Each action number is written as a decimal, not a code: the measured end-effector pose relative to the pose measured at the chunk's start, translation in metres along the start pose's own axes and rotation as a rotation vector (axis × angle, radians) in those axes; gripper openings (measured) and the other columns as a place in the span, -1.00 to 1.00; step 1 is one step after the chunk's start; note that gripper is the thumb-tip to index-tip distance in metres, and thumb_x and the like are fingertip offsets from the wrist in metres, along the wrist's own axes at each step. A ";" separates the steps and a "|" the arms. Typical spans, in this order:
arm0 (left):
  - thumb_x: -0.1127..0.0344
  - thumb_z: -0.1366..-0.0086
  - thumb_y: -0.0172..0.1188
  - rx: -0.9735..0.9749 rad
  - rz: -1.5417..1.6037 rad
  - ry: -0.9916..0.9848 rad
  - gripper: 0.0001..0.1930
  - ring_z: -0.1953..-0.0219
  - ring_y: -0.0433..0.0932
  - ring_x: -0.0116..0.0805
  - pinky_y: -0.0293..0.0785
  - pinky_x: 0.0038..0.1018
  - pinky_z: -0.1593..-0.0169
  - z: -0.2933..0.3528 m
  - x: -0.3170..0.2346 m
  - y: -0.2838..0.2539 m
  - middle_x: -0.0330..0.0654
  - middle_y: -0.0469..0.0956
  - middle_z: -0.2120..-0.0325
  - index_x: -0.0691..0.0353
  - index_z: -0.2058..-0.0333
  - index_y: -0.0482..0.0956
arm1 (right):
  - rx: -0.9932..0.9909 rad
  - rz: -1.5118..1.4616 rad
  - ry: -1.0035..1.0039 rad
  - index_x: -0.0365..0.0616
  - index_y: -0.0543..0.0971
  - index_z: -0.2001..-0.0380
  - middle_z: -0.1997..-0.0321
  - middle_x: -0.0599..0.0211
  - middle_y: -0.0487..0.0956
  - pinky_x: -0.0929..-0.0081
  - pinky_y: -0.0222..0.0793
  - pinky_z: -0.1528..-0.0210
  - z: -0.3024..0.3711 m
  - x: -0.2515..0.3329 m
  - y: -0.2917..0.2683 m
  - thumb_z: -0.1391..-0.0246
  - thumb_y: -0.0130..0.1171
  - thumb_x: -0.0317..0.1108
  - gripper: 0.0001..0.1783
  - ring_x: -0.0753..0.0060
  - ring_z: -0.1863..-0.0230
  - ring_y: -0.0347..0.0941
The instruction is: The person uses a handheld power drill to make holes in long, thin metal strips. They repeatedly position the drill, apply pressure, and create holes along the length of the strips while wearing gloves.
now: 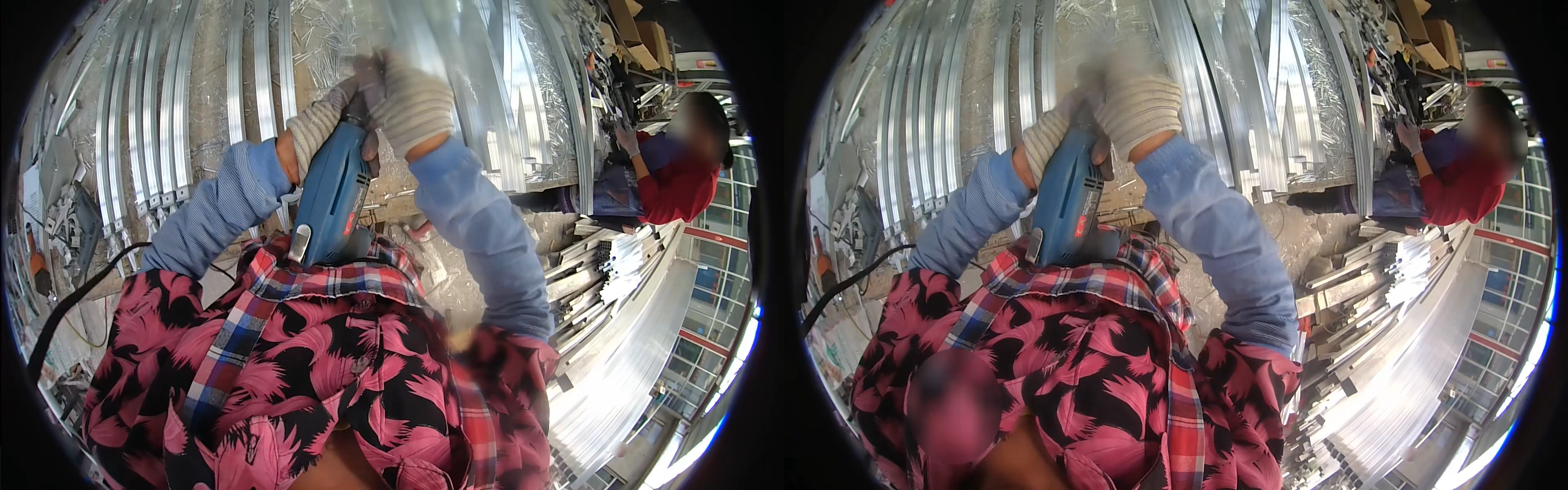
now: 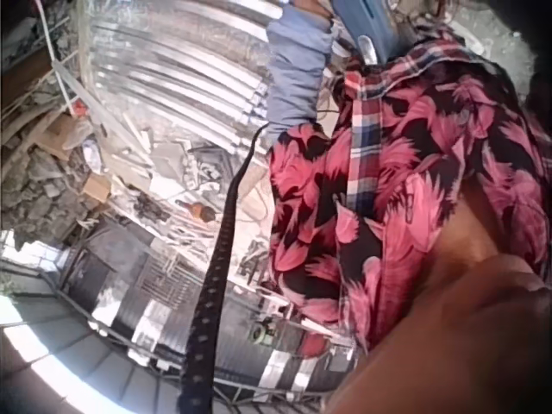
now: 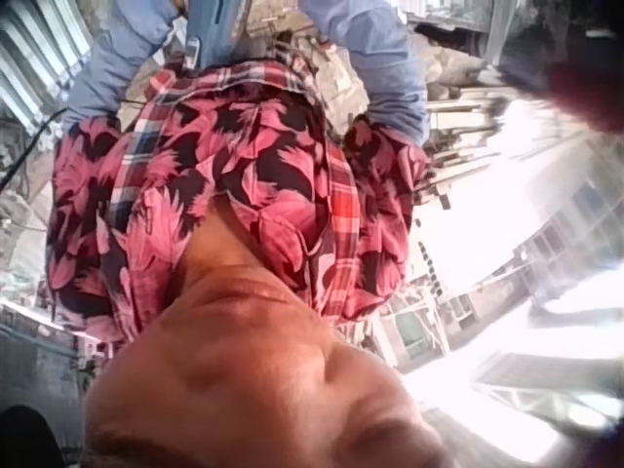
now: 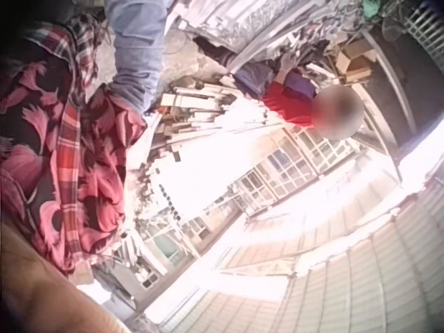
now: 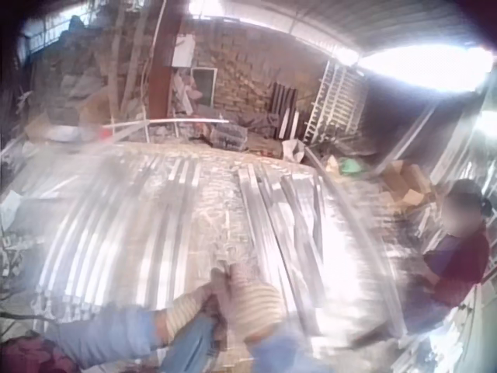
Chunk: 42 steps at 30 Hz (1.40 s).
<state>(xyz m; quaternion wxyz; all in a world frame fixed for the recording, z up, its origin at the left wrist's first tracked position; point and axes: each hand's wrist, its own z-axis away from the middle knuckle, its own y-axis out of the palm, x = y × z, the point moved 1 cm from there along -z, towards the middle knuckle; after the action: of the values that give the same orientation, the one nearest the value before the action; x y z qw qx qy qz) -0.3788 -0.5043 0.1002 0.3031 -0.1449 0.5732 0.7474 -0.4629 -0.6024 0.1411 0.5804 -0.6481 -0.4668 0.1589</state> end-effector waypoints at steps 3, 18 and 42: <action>-0.11 -0.22 -0.22 0.049 0.039 0.019 -0.54 0.61 0.48 -0.09 0.47 -0.29 0.43 -0.005 0.002 0.001 -0.03 0.43 0.72 0.22 0.41 0.38 | 0.067 -0.311 -0.181 -0.28 0.38 0.19 0.57 0.22 0.44 0.30 0.38 0.40 0.007 -0.006 -0.027 -0.01 -0.14 0.00 -0.48 0.21 0.50 0.42; -0.29 -0.02 -0.04 0.210 -0.036 0.050 -0.40 0.57 0.51 -0.28 0.51 -0.38 0.40 0.002 0.016 -0.004 -0.15 0.44 0.65 0.25 0.42 0.41 | 0.180 -1.484 0.416 -0.22 0.55 0.42 0.49 0.33 0.51 0.72 0.28 0.46 0.025 -0.022 0.019 0.13 0.16 -0.32 -0.79 0.60 0.49 0.37; -0.21 -0.04 0.05 0.110 -0.380 0.019 -0.47 0.58 0.43 -0.43 0.37 -0.61 0.49 -0.010 0.031 0.072 -0.19 0.43 0.63 0.20 0.33 0.43 | 0.565 -1.438 1.323 -0.18 0.41 0.65 0.75 0.36 0.32 0.65 -0.08 0.87 0.089 -0.051 -0.080 0.05 -0.39 0.38 -0.23 0.56 0.82 0.09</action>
<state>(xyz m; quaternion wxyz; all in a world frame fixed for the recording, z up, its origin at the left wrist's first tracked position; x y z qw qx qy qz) -0.4489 -0.5167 0.1351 0.4408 -0.2407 0.5784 0.6428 -0.5897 -0.5979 0.1711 0.8122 -0.0110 -0.2763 -0.5137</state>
